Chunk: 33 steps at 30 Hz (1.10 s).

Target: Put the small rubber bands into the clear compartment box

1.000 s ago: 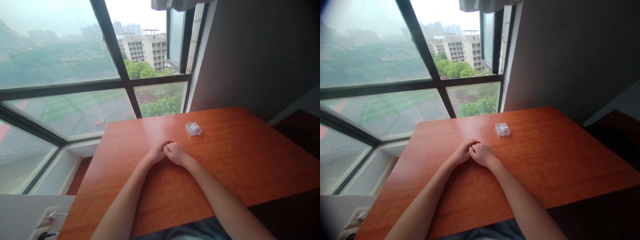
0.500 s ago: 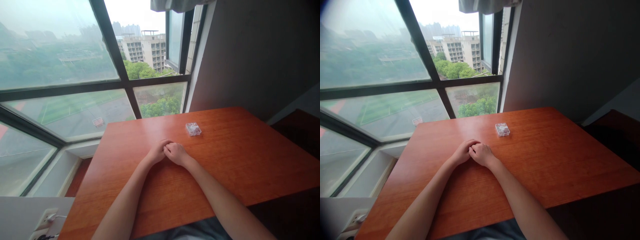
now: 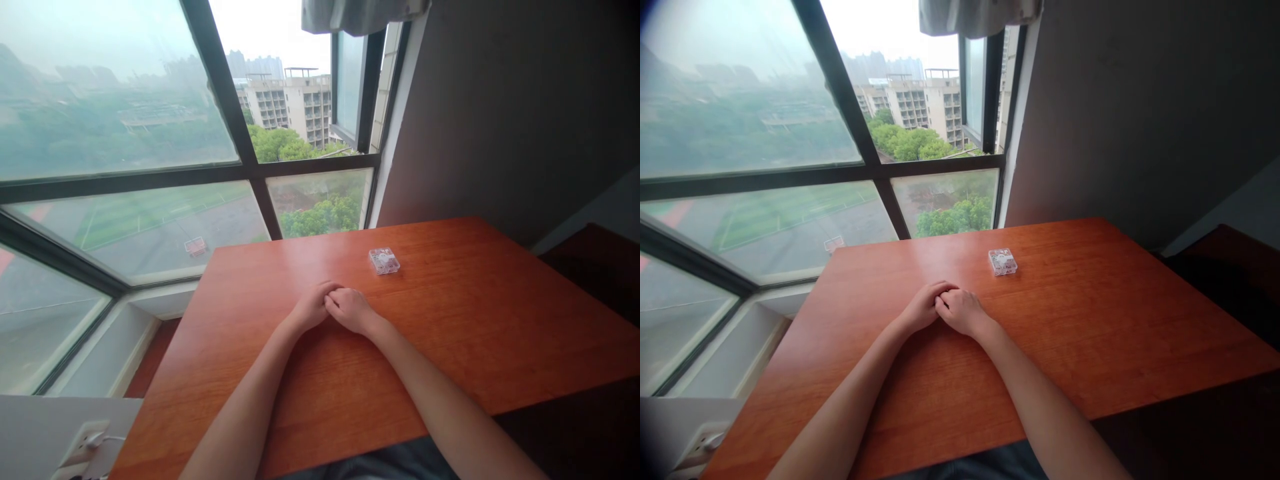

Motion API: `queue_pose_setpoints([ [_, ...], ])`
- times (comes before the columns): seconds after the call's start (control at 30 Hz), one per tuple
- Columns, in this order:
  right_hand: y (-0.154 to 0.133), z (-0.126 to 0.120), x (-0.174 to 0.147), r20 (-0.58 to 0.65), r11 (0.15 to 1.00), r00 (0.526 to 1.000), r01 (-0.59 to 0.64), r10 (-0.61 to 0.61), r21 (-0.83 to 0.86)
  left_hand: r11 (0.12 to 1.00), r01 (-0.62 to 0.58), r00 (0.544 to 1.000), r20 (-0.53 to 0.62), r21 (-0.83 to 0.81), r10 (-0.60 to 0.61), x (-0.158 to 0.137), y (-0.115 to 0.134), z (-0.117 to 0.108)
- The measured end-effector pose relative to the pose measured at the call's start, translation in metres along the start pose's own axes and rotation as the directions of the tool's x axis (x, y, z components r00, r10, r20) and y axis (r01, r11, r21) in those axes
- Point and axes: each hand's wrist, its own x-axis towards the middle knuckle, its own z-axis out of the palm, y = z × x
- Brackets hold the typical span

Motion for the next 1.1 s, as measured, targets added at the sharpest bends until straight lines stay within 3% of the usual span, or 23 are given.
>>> queue_pose_setpoints([
  [1.1, 0.0069, 0.0048, 0.0017, -0.025, 0.997, 0.999, 0.042, -0.040, 0.066, 0.999, -0.018, 0.999, -0.029, 0.040, 0.019, -0.0020, -0.0046, 0.0022],
])
